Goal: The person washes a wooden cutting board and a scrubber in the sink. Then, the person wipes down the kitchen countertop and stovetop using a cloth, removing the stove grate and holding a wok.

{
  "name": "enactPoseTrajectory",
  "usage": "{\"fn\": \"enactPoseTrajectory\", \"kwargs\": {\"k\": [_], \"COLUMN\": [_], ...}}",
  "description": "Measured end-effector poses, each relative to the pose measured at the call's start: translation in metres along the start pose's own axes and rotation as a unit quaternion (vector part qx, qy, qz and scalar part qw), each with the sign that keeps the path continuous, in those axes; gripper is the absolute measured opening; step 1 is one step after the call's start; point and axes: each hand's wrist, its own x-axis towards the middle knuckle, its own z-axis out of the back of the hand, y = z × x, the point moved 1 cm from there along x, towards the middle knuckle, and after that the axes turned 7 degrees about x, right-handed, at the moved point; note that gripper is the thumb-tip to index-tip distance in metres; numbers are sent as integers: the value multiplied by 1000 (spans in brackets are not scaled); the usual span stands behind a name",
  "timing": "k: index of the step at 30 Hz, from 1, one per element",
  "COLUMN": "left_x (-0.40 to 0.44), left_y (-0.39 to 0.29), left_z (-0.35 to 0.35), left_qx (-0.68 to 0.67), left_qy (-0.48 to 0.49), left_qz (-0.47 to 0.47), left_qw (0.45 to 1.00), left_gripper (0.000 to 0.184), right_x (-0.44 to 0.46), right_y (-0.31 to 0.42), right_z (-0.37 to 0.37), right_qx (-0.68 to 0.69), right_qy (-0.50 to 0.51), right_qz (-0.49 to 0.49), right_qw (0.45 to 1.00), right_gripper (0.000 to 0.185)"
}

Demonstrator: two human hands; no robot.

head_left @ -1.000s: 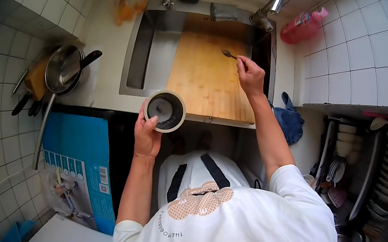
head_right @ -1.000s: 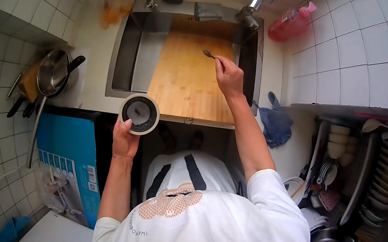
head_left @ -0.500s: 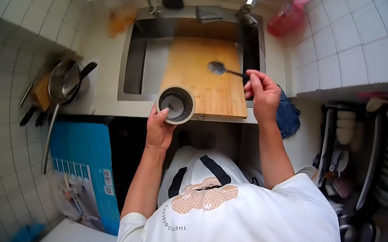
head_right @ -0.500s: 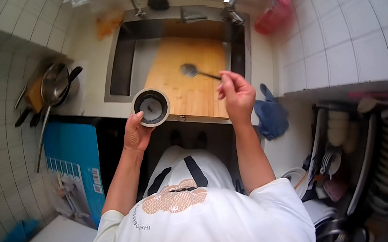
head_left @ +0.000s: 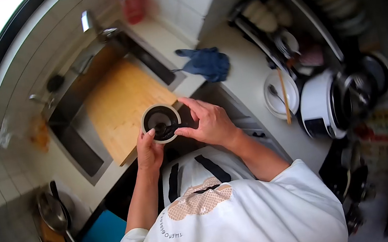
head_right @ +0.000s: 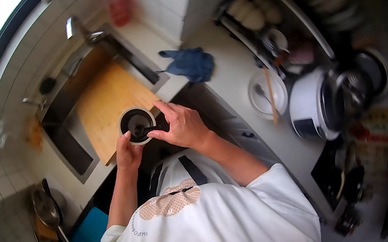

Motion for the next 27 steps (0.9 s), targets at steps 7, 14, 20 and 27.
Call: {"fn": "enactPoseTrajectory", "kwargs": {"k": [7,14,20,27], "left_x": [-20,-71,-133,-200], "left_y": [57,162,266,331], "left_z": [-56,-119,-202,-244], "left_qx": [36,51,-4,36], "left_qy": [65,75,68,80], "left_qz": [78,109,136,151], "left_qw": [994,990,988,985], "left_gripper": [51,56,52,54], "right_x": [-75,-197,-286,-387], "right_y": [-62,-176,-201,-226], "right_z": [39,85,117,137], "right_qx": [135,356,304,346], "right_qy": [-35,22,-15,-56], "right_qz": [160,109,156,167], "right_qw": [977,928,940,921], "right_gripper": [95,99,113,117]}}
